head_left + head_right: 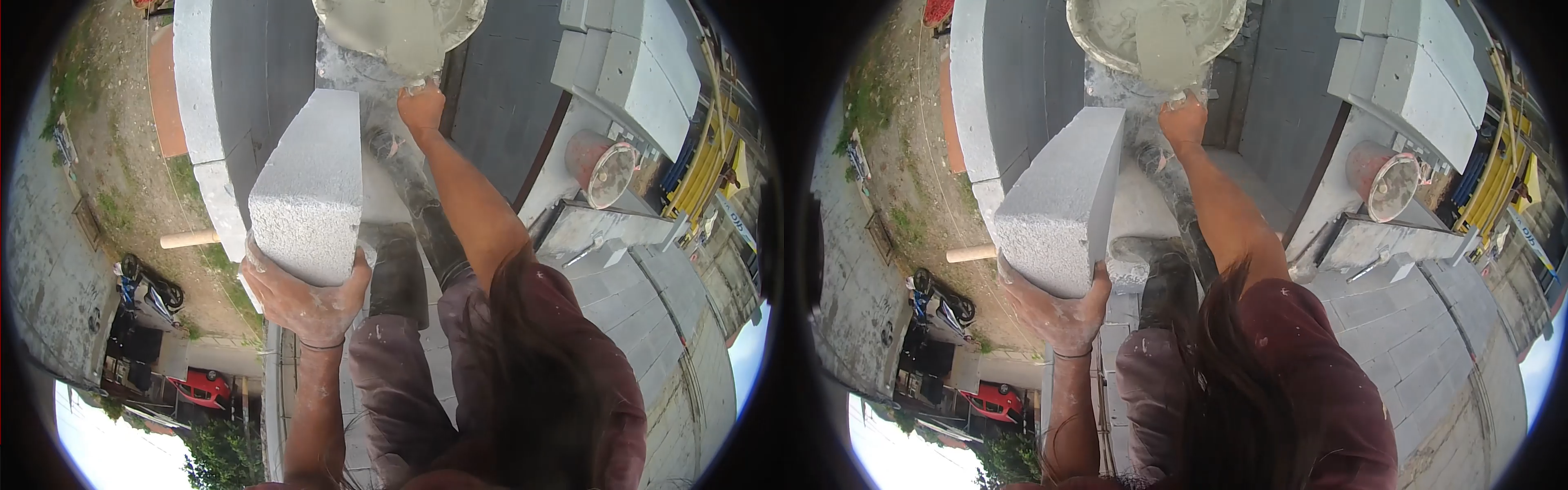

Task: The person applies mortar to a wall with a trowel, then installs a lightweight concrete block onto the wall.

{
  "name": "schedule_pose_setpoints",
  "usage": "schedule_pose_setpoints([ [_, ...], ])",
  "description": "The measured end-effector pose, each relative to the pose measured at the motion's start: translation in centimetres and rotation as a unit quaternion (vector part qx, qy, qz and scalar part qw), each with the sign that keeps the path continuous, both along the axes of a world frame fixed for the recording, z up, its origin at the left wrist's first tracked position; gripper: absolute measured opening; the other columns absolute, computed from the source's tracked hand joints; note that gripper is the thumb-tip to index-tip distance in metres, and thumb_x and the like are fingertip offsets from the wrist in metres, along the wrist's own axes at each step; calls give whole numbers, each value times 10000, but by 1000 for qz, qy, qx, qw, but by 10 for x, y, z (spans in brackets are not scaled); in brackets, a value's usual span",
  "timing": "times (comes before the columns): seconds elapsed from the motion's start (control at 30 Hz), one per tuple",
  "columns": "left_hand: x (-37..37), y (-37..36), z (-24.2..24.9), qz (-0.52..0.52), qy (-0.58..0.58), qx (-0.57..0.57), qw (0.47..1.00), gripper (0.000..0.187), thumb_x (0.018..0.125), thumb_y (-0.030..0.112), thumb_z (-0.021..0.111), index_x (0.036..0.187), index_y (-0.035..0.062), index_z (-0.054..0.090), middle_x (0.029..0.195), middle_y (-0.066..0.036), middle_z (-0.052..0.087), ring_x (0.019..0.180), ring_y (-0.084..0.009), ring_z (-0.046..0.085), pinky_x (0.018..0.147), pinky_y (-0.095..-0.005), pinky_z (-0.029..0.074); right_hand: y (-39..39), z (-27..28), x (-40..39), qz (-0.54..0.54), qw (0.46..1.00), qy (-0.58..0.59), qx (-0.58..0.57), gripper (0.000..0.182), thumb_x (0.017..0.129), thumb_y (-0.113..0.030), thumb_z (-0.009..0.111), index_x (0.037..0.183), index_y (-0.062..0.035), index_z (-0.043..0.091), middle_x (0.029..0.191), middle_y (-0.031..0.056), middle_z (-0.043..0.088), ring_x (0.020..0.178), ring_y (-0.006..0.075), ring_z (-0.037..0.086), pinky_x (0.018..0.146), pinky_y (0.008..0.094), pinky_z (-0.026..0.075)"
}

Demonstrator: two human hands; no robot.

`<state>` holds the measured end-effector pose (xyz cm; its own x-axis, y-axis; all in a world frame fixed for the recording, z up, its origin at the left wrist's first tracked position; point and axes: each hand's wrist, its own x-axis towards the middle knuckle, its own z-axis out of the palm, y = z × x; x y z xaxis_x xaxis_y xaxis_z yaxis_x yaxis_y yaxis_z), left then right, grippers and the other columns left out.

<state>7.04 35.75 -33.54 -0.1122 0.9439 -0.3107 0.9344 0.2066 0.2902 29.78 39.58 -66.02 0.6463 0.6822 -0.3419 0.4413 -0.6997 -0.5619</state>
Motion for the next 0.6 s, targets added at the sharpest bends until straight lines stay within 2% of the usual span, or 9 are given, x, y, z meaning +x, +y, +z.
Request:
schedule_pose_setpoints([
  [0.13,-2,-4,-1,19,-13,-17,1000,1190,604,400,883,1509,-106,300,1263,-284,500,1182,-470,540,1003,-580,445,-62,-5,-8,0,998,18,-59,396,776,-161,789,1109,35,702,983,274,739,998,445,716,879,474,573],
  [0.23,0,0,3,-24,-9,36,999,1170,608,404,879,1495,-106,311,1235,-275,503,1147,-473,546,965,-582,461,-116,48,25,45,981,-2,-188,314,786,-185,792,1040,-23,706,990,238,744,999,447,702,855,496,572],
  [0.3,-3,-1,3,-14,-14,44,999,1146,614,413,873,1479,-107,330,1227,-278,506,1135,-479,551,952,-582,469,-157,95,64,112,956,-64,-265,318,784,-218,796,1014,-29,685,926,223,740,946,447,711,819,512,575],
  [0.37,-3,1,5,-14,-16,53,998,1080,625,439,853,1432,-105,386,1171,-276,516,1082,-489,567,904,-571,492,-189,140,112,167,937,-138,-273,370,806,-288,808,1042,-36,674,902,238,731,891,454,716,772,522,572],
  [0.43,-4,8,9,-7,-33,80,996,1037,618,442,846,1410,-83,430,1141,-242,532,1023,-453,583,857,-547,498,-159,211,141,202,930,-154,-266,436,832,-385,811,1046,-44,644,869,243,722,843,458,717,730,537,562],
  [0.47,-5,9,12,-13,-45,99,994,997,610,445,839,1387,-61,474,1110,-208,549,964,-416,598,809,-522,504,-132,244,152,241,930,-176,-216,513,847,-469,798,1068,-49,603,829,236,716,812,457,713,708,544,550],
  [0.5,-5,10,13,-5,-48,102,994,997,610,445,839,1387,-61,474,1110,-208,549,964,-416,598,809,-522,504,-116,246,180,351,890,-238,-166,515,879,-472,761,1103,-47,575,812,234,711,790,461,707,701,547,544],
  [0.53,-5,10,14,0,-50,85,995,1022,613,454,838,1402,-70,452,1104,-208,541,995,-427,590,841,-527,501,-66,283,180,339,892,-212,-212,470,929,-457,709,1119,-51,568,828,239,712,793,465,703,704,551,538],
  [0.6,-5,10,17,12,-51,70,996,1049,616,463,837,1416,-79,429,1098,-208,533,1026,-438,582,872,-533,497,34,324,174,440,831,-239,-241,378,989,-387,640,1142,-45,584,924,234,726,860,433,717,733,539,555],
])
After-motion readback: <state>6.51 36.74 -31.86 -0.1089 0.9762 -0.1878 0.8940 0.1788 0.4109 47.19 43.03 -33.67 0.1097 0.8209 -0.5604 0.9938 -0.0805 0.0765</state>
